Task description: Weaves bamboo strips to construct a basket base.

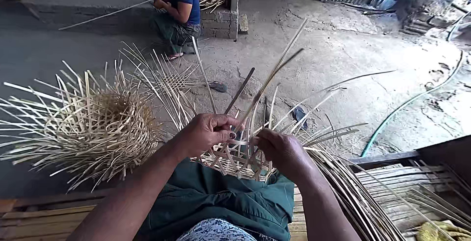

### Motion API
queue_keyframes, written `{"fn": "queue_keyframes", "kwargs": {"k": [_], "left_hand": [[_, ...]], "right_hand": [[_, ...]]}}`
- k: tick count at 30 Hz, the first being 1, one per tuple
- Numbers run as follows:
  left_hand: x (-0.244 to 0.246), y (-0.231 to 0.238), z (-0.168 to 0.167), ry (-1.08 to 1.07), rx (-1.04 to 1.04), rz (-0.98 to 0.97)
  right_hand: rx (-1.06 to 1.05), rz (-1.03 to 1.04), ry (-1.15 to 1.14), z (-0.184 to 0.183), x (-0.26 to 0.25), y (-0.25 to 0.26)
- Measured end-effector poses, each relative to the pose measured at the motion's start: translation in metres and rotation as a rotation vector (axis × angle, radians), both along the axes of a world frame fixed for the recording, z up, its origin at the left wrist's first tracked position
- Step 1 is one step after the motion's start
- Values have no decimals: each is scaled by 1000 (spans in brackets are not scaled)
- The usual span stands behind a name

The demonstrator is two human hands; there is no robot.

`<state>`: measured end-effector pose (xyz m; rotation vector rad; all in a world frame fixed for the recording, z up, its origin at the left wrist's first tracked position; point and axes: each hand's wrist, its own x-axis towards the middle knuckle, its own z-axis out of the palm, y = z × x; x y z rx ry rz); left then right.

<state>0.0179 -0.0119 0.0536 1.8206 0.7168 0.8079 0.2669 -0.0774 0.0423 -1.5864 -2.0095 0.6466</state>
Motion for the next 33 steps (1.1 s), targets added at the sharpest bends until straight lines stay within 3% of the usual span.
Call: {"fn": "queue_keyframes", "kwargs": {"k": [2, 4, 6, 7, 10, 13, 19, 24, 26, 28, 31, 33], "left_hand": [[-1, 1, -5, -71, 82, -65], [4, -5, -9, -36, 362, 64], [15, -15, -8, 123, 756, 176], [19, -18, -6, 231, 916, 143], [26, -5, -6, 505, 1119, -9], [13, 19, 14, 614, 1074, -9], [15, 2, 32, 341, 987, 203], [20, -10, 5, 241, 829, 207], [19, -11, 0, 199, 773, 170], [19, -12, 0, 152, 707, 162], [15, -2, -5, 136, 625, 186], [15, 4, -10, 174, 660, 247]], "right_hand": [[-155, 8, -4, 8, 1, 5], [-192, -12, -12, 13, -1, 6], [-107, -45, 22, 9, -7, 7], [-43, -68, 55, 5, -11, 6], [187, -163, 165, -11, -22, 2], [357, -213, 213, -24, -24, -4], [632, -295, 281, -16, -37, -5], [530, -342, -85, 1, -45, -14], [510, -348, -120, 6, -48, -18], [383, -232, 102, 9, -36, -14], [55, 92, 797, -5, -10, 11], [24, 167, 933, -16, -7, 15]]}}
